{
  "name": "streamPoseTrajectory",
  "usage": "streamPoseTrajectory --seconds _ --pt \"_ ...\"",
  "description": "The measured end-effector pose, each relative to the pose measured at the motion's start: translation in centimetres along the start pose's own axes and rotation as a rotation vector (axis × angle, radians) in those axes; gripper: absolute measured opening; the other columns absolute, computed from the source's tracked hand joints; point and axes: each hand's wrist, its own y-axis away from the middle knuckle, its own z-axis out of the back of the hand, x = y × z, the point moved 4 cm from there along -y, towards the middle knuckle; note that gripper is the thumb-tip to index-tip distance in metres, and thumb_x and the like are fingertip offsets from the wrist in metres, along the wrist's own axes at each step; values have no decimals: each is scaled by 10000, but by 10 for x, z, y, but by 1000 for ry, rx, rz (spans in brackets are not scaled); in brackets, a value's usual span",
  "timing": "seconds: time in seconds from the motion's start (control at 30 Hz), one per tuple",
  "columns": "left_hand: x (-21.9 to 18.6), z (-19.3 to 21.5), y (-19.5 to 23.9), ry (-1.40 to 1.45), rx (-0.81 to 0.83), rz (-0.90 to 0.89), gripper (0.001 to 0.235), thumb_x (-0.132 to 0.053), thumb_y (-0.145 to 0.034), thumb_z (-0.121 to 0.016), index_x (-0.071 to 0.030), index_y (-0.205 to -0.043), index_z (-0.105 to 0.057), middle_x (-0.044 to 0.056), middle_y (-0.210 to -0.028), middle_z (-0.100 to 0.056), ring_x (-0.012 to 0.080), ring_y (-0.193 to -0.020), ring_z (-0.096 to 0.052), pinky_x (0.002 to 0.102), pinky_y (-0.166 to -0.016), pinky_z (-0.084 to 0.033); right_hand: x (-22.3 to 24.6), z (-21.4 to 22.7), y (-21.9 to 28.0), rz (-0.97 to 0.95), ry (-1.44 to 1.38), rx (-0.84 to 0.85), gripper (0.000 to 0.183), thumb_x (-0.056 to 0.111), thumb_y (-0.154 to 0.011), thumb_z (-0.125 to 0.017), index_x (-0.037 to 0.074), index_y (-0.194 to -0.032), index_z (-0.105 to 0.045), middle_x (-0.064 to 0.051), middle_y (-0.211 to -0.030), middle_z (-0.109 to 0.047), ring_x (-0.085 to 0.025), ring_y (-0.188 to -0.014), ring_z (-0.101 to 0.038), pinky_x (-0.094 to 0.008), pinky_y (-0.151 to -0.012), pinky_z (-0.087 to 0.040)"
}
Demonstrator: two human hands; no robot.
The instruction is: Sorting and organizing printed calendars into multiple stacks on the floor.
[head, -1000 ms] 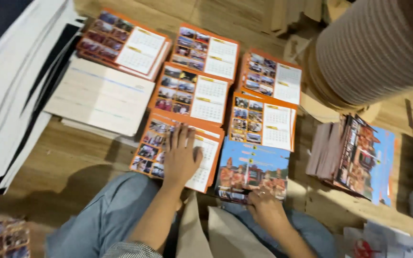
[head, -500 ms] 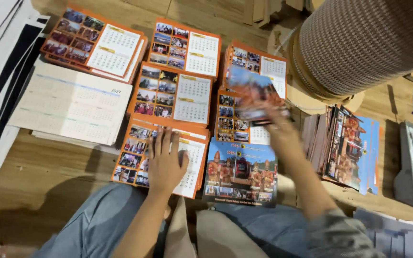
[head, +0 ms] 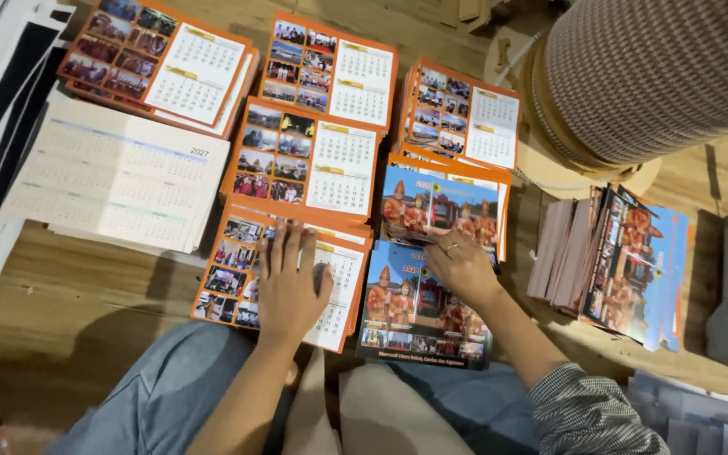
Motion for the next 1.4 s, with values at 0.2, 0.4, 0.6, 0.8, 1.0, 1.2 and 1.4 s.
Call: streamPoseTrajectory --seconds 0.2,0.4,0.6,0.8,1.0,1.2,1.4 --pt "0 -2 0 10 19 -3 495 -370 -814 -468 -125 -1244 -492 109 -1302 -453 271 -1311 -304 453 -1088 -158 -6 -15 14 -87 29 -42 135 179 -782 -593 112 -665 -589 -29 -608 -508 -193 -591 -541 -277 -562 -471" --pt "0 0 -1 29 9 -3 482 -362 -819 -464 -121 -1235 -500 117 -1287 -464 277 -1302 -316 456 -1082 -164 -10 -19 23 -150 -76 36 123 185 -777 -619 102 -689 -597 -55 -630 -526 -217 -648 -569 -296 -604 -482" --pt "-2 3 -1 19 -10 -6 475 -354 -817 -472 -112 -1224 -505 116 -1291 -465 276 -1295 -330 450 -1083 -168 -17 -8 16 -336 -283 222 112 200 -767 -649 109 -731 -595 -65 -690 -580 -249 -709 -611 -339 -640 -495" --pt "0 5 -2 24 29 -10 496 -346 -837 -446 -92 -1263 -452 117 -1351 -392 283 -1312 -279 456 -1087 -170 -125 57 0 -675 -1078 -276 133 206 -897 -424 174 -768 -431 28 -696 -422 -109 -614 -410 -221 -531 -334" --pt "-1 1 -2 29 99 -32 546 -350 -857 -420 -84 -1331 -367 108 -1413 -306 288 -1343 -197 467 -1097 -143 -166 74 -58 -156 160 -571 241 -124 -908 -432 34 -1070 -351 -271 -1086 -471 -403 -946 -510 -467 -794 -434" --pt "1 -3 -2 36 53 -37 570 -345 -809 -448 -92 -1316 -387 108 -1409 -316 291 -1335 -220 481 -1084 -158 -160 -79 -54 -316 212 337 290 188 -791 -496 -9 -958 -627 -129 -1219 -538 -301 -965 -564 -408 -791 -472" --pt "5 -9 0 14 111 -25 602 -381 -835 -388 -103 -1362 -305 98 -1451 -229 280 -1360 -138 461 -1097 -103 -145 -91 -53 -84 190 324 130 110 -772 -567 51 -656 -572 -108 -956 -632 -241 -826 -612 -359 -558 -537"
